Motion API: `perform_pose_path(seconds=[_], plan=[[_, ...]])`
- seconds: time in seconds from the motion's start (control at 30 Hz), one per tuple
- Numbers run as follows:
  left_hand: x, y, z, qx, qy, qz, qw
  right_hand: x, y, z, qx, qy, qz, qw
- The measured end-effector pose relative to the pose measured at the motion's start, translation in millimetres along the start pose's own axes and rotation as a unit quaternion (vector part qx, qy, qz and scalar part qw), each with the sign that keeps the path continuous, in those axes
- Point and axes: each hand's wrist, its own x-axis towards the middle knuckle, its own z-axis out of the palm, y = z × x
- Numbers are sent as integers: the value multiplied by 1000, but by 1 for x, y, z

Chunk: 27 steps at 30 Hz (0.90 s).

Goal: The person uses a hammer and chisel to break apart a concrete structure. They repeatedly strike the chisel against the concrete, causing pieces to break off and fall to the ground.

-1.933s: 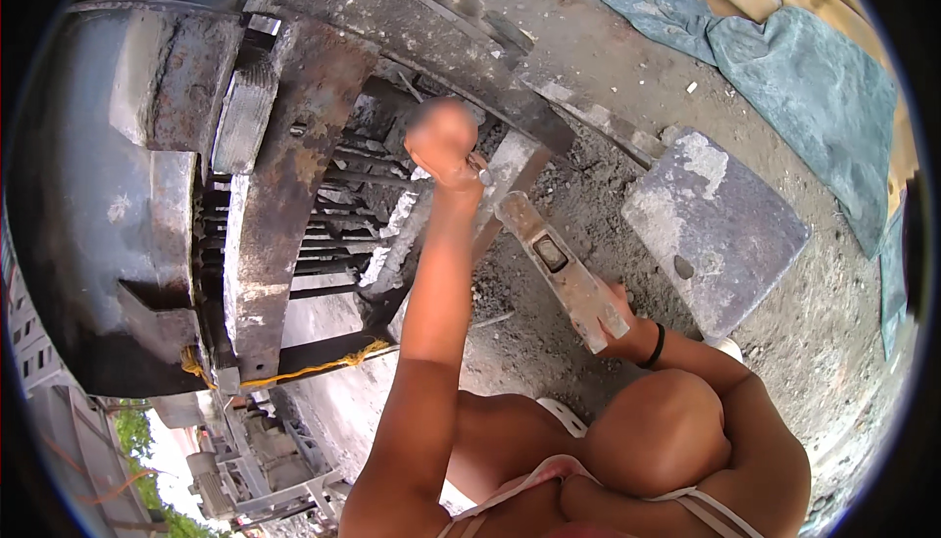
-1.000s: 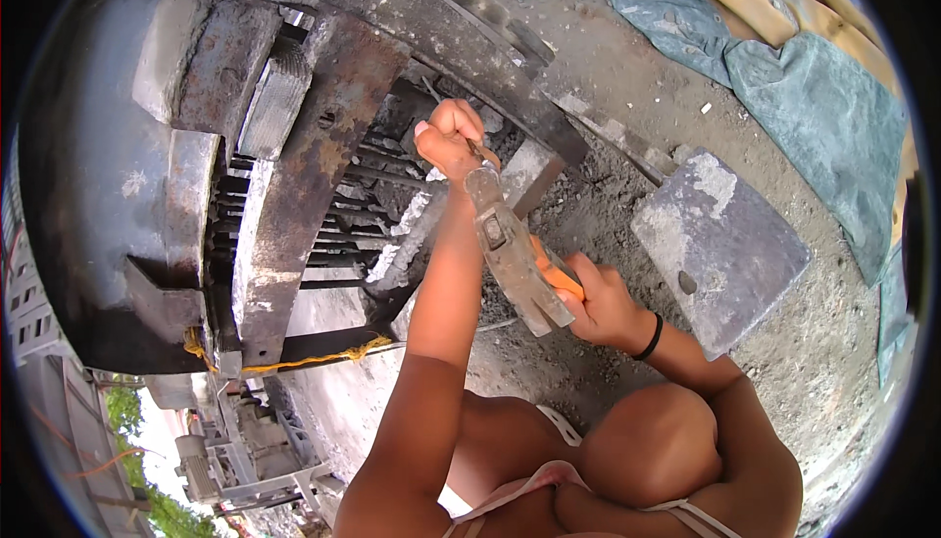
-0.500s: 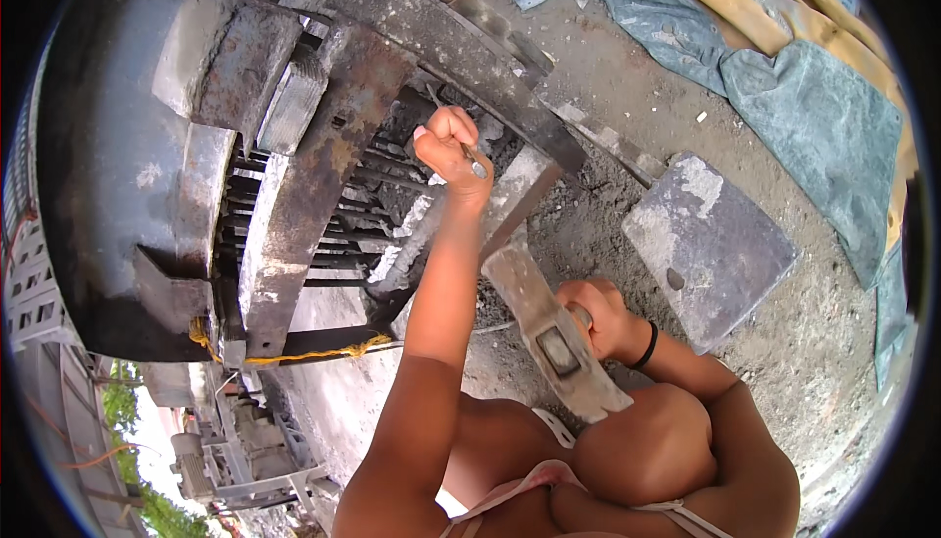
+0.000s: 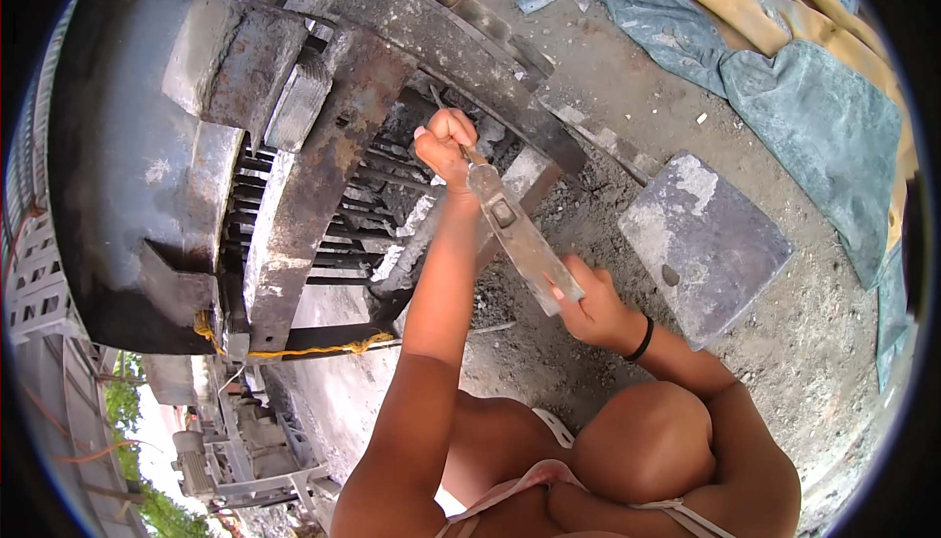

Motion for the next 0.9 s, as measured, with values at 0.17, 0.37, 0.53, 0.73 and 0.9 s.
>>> perform_pose_path(seconds=[0.17,0.37,0.53,0.73,0.9], plan=[[1,-2,8,-20,18,7,1000,4,20,-2,-81,14,-77,994],[2,0,4,46,29,26,998,6,4,1,-18,10,-159,987],[3,3,4,1,13,-1,1000,11,24,1,-111,0,14,994],[-2,-5,3,34,16,33,999,2,9,1,-45,36,-135,989],[5,-12,-13,11,15,-6,1000,6,25,8,-46,30,46,997]])
